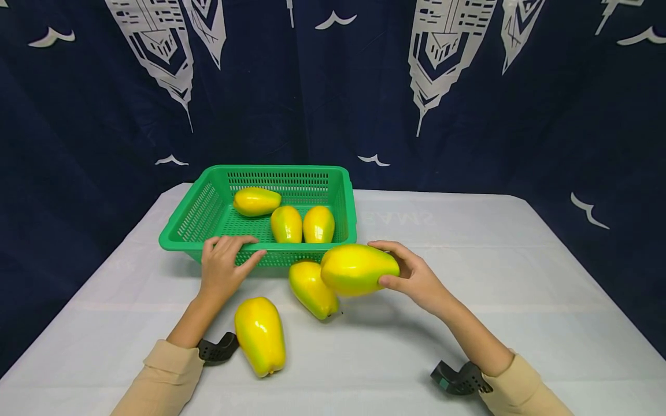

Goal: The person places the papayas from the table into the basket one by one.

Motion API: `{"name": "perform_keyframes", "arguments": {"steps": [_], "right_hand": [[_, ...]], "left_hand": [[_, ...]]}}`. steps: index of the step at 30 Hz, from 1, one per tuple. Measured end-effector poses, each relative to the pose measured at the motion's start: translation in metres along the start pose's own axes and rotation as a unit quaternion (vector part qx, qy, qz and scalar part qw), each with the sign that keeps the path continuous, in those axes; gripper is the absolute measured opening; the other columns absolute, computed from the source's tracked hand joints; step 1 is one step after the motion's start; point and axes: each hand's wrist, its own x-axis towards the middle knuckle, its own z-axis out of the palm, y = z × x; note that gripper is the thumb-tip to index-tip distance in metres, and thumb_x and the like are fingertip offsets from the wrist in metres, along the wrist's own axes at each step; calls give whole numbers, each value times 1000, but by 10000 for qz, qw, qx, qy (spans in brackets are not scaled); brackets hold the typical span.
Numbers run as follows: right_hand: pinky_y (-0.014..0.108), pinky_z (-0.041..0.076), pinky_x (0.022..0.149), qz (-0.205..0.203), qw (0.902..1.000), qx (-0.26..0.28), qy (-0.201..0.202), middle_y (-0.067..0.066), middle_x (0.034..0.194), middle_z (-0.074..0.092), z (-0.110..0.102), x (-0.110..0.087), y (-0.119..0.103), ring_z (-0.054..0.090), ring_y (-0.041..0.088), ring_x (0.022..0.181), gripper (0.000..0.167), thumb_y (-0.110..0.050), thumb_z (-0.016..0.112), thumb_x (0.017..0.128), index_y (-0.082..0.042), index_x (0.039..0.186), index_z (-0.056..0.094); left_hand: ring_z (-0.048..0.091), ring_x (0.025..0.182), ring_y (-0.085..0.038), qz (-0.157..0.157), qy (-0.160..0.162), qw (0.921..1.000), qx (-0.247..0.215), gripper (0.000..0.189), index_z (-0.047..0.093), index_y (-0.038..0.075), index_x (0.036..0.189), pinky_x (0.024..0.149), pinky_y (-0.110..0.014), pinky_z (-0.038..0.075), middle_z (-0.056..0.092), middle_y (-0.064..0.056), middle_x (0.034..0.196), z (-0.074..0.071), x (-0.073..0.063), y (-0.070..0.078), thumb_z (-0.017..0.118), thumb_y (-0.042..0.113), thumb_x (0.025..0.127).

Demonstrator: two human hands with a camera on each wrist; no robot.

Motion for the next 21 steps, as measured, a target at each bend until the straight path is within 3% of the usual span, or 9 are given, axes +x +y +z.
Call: {"name": "perform_keyframes", "arguments": {"steps": [5,21], "right_hand": [[19,50,81,-47,9994,68,347,-7,123,48,-1,0,-1,54,7,99,46,-9,60,87,-14,130,45],[14,47,81,-297,9885,-211,1469,-6,121,47,-2,2,1,50,7,99,50,2,59,84,-11,130,43]], "left_hand": [[58,74,-25,-17,22,10000,-32,58,65,8,90,81,-44,31,68,-9,80,0,0,1,41,61,85],[58,73,-26,8,65,10000,-74,57,65,8,90,80,-44,32,68,-9,80,1,0,0,43,60,85]]}}
